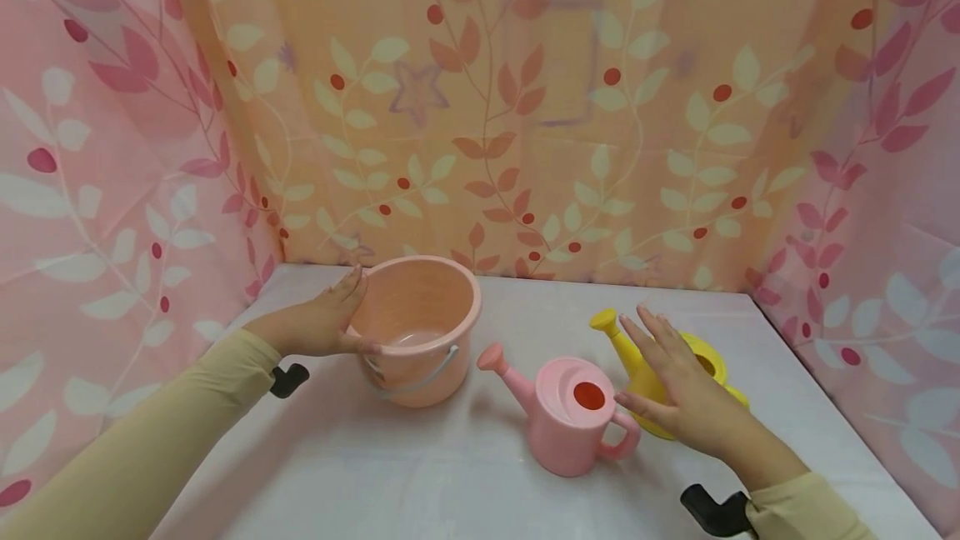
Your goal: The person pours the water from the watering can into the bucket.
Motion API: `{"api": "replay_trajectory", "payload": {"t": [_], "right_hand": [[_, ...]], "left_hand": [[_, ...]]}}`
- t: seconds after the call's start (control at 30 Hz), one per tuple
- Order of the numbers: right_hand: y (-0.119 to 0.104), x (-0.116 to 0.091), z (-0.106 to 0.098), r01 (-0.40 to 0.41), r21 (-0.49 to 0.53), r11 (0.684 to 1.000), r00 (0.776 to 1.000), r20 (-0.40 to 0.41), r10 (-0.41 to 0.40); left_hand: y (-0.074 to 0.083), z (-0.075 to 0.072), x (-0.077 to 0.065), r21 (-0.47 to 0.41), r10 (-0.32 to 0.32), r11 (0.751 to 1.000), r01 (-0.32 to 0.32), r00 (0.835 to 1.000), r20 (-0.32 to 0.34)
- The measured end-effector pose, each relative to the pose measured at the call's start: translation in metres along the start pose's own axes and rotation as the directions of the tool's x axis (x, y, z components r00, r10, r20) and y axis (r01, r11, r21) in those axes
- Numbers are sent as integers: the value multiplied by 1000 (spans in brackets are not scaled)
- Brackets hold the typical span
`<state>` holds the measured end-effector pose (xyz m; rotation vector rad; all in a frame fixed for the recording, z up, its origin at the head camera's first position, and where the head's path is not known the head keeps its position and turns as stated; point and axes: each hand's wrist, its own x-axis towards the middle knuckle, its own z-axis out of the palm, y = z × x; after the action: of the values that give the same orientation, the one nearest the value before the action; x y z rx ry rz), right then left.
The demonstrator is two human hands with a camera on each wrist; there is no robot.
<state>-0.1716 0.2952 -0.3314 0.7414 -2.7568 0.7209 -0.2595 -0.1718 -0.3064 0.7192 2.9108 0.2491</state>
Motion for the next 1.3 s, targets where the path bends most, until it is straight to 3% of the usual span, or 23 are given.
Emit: {"api": "replay_trajectory", "payload": {"t": [0.23,0.5,0.63,0.83,1.3], "right_hand": [[-1,-3,13,-42,72,997,999,17,41],[-2,-9,24,-121,85,989,991,63,116],[1,-11,30,-91,93,992,995,58,85],[8,-13,37,-4,201,980,999,34,-3],[16,-19,47,-79,299,951,995,89,54]], "left_hand": [[2,-2,-1,-25,2,1000,-2,1000,-1],[3,-2,-1,-24,4,1000,-4,1000,7],[4,-3,-2,-27,0,1000,0,1000,8],[3,-3,-2,-19,-5,1000,5,1000,-1],[0,2,-1,-25,-12,1000,12,1000,-5]]}}
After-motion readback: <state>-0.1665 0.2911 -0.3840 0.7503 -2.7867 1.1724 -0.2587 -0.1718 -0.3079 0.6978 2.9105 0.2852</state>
